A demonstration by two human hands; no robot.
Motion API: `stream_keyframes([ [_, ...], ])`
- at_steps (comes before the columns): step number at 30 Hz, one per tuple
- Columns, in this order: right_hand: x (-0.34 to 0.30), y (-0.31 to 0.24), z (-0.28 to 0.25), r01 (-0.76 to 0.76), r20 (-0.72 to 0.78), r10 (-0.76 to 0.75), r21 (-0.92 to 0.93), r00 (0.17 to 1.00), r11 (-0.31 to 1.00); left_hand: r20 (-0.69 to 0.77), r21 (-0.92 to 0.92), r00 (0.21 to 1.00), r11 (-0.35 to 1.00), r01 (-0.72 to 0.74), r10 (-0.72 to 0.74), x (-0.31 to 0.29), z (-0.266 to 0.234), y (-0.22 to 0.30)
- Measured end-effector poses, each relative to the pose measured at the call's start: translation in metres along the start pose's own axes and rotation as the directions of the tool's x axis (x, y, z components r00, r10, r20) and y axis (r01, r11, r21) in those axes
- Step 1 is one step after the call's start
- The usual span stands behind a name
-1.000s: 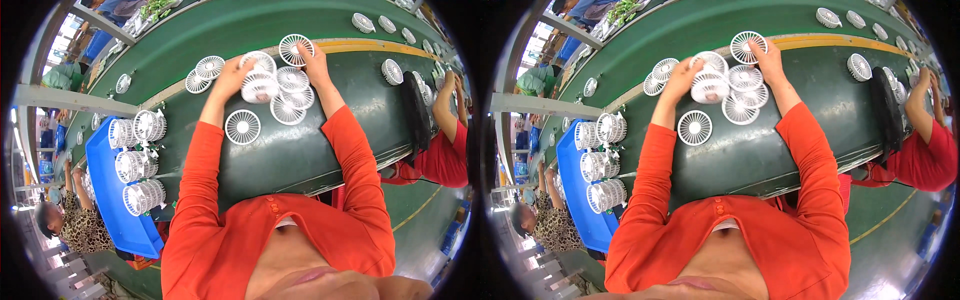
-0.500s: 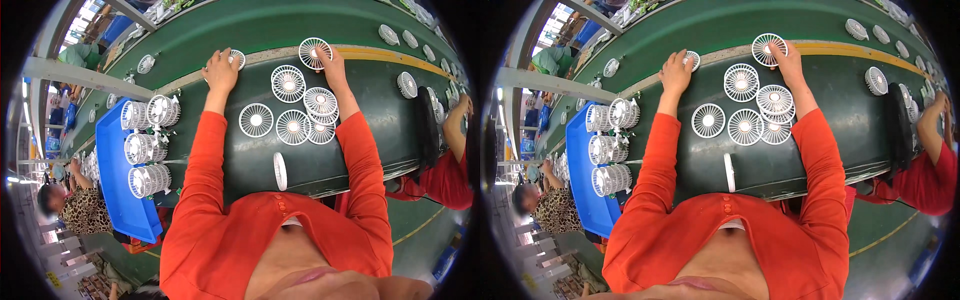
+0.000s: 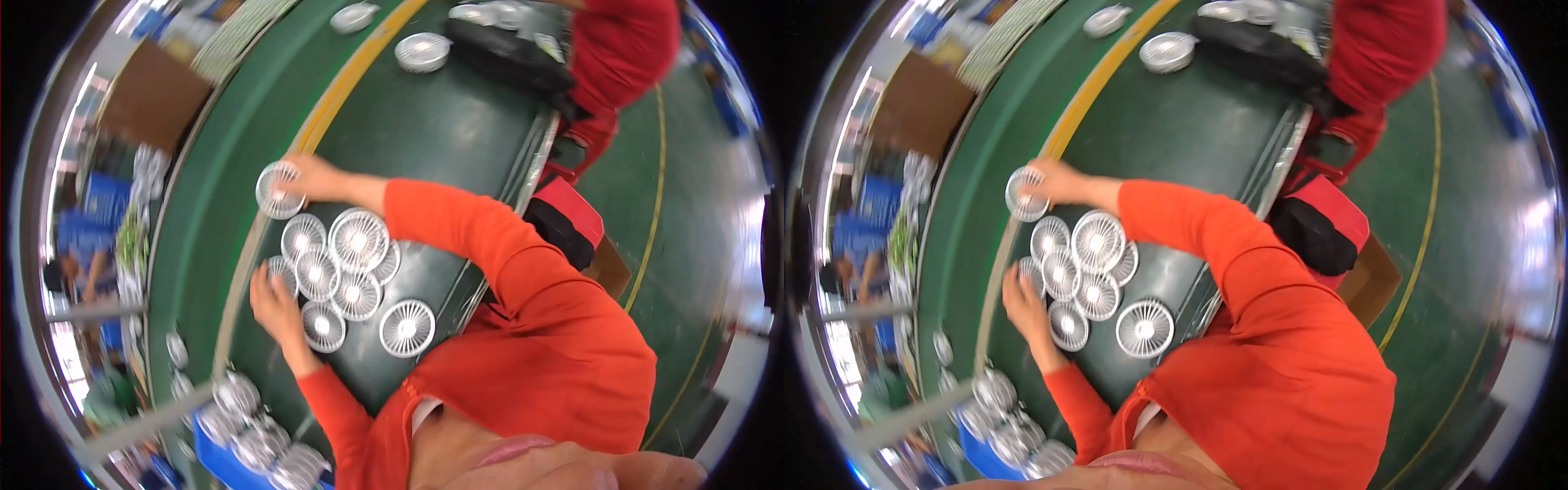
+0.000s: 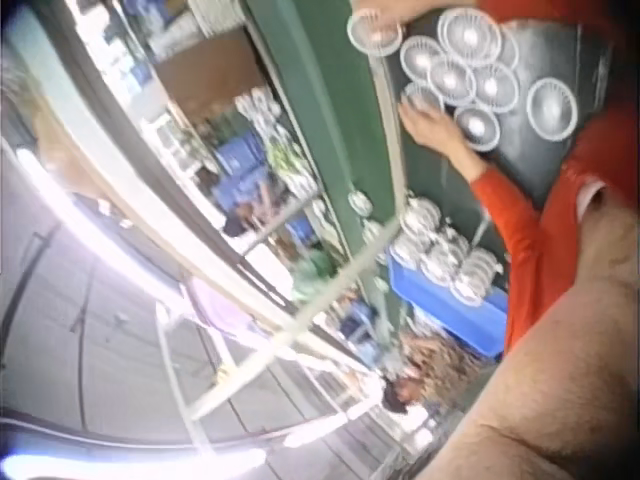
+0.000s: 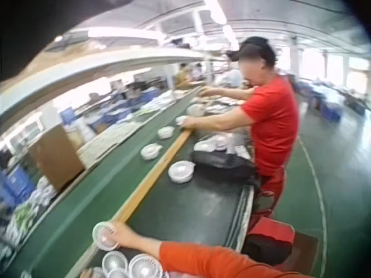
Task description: The person assembles portable fans by picking up fan bodies and grilles from a conveyor belt, snapping the grilles onto the housings by hand, and arranging them on the work surface.
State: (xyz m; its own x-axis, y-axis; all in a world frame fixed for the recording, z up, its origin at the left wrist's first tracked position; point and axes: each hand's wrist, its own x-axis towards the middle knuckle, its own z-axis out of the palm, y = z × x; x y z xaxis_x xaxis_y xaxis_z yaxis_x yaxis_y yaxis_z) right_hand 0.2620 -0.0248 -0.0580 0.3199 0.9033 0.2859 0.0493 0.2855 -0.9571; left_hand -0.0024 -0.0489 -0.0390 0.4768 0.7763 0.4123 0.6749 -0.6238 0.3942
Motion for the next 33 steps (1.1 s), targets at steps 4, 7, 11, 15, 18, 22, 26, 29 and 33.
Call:
stream_keyframes([
  [4,-0.009,-0.006,-0.047,-0.058,0.071,0.048,0.149,0.996,0.987,0.002,0.079,0.995,0.992,-0.097,0.097,0.016,0.001,0.046],
  [7,-0.005,-0.013,-0.091,-0.056,0.092,0.054,0.018,0.994,0.998,0.080,0.062,0.976,0.976,-0.208,0.203,0.031,-0.001,0.101],
  [11,-0.002,-0.012,-0.153,0.005,0.029,-0.003,-0.071,1.000,0.997,0.280,-0.088,0.869,0.912,-0.400,0.408,0.038,0.022,0.183],
  [15,0.007,-0.010,-0.180,-0.001,0.013,0.001,-0.021,1.000,1.000,0.470,-0.267,0.707,0.848,-0.457,0.529,0.028,0.063,0.252],
  [18,0.017,-0.007,-0.170,0.159,0.030,-0.157,-0.221,0.987,0.962,0.532,-0.331,0.637,0.829,-0.450,0.558,0.016,0.094,0.274],
  [22,0.022,0.004,-0.168,0.167,0.112,-0.151,-0.147,0.982,0.975,0.500,-0.264,0.669,0.832,-0.488,0.551,0.004,0.124,0.284],
  [26,0.017,0.000,-0.168,0.162,0.165,-0.140,-0.127,0.976,0.979,0.481,-0.297,0.680,0.833,-0.467,0.553,0.004,0.126,0.281],
  [29,0.017,-0.001,-0.165,0.249,0.125,-0.235,-0.109,0.964,0.962,0.524,-0.288,0.665,0.845,-0.450,0.533,0.007,0.126,0.282],
  [33,0.013,-0.006,-0.156,0.294,0.047,-0.305,-0.436,0.951,0.850,0.513,-0.279,0.685,0.855,-0.437,0.517,0.008,0.122,0.281],
])
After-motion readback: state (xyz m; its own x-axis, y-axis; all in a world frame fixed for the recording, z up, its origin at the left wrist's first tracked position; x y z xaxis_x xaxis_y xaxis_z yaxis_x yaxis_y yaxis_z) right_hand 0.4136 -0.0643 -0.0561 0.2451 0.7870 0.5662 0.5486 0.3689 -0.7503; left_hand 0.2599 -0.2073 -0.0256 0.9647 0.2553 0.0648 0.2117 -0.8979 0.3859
